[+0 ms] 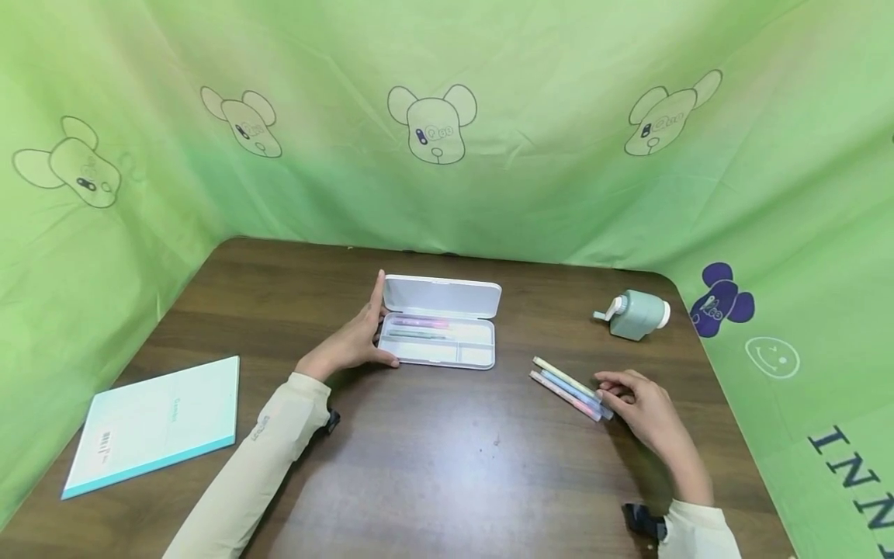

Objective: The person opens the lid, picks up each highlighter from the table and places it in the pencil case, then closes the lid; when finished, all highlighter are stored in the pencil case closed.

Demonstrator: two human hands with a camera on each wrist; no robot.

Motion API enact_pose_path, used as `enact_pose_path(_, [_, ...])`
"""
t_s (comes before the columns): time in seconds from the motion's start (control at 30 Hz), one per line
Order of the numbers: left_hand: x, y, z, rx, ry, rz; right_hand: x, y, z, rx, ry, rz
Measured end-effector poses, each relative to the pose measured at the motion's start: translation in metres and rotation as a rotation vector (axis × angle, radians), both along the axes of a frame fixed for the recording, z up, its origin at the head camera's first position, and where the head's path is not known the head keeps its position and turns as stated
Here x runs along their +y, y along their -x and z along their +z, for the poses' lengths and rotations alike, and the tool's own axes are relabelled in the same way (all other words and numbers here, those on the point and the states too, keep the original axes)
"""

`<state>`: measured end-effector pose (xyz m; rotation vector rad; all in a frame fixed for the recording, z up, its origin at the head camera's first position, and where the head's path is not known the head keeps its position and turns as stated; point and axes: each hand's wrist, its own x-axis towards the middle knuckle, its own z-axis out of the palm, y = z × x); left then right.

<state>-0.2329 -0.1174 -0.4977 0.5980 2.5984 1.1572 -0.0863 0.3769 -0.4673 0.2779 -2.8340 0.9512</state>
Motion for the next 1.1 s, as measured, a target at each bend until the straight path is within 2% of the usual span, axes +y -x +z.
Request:
enact_pose_path(0.07, [0.0, 0.001, -0.001, 0.001, 0.005, 0.005, 0.0, 0.0, -0.001, -0.014, -0.007, 0.008])
enact_pose_path(0.17, [0.001, -0.001, 0.004, -0.004, 0.016, 0.004, -0.001, 0.0, -0.001, -0.041, -0.017, 0.014])
enact_pose_path(0.27, [0.003, -0.005, 0.015, -0.017, 0.019, -0.005, -0.001, 0.001, 0.0, -0.06, -0.032, 0.013])
enact_pose_path(0.33, [0.004, -0.006, 0.017, -0.018, 0.019, -0.003, -0.002, 0.001, 0.0, -0.056, -0.047, 0.009])
enact_pose_path(0.4, [0.003, -0.003, 0.012, -0.023, 0.014, 0.003, -0.003, 0.001, 0.0, -0.042, -0.064, 0.007])
enact_pose_path(0.5, [0.0, 0.007, -0.008, -0.017, 0.009, 0.012, -0.004, 0.002, -0.001, -0.019, -0.08, 0.007])
enact_pose_path(0.57, [-0.001, 0.012, -0.017, -0.017, 0.003, 0.01, -0.005, 0.003, -0.001, -0.009, -0.083, 0.008])
enact_pose_path(0.67, [-0.003, 0.014, -0.02, -0.012, -0.002, 0.003, -0.005, 0.002, -0.001, -0.01, -0.087, 0.005])
enact_pose_path(0.73, [-0.002, 0.011, -0.015, -0.003, 0.003, -0.003, -0.005, 0.002, -0.001, -0.013, -0.09, 0.003])
enact_pose_path(0.9, [0.005, -0.012, 0.028, -0.037, 0.019, -0.001, -0.005, 0.003, -0.002, -0.012, -0.077, -0.009])
enact_pose_path(0.97, [0.006, -0.019, 0.039, -0.044, 0.025, 0.003, -0.006, 0.002, -0.003, 0.01, -0.058, -0.027])
enact_pose_path(1.03, [0.006, -0.018, 0.037, -0.032, 0.029, 0.001, -0.008, 0.003, -0.003, 0.042, -0.032, -0.048])
enact_pose_path(1.1, [0.005, -0.014, 0.029, -0.009, 0.03, 0.0, -0.011, 0.004, -0.002, 0.076, -0.005, -0.064])
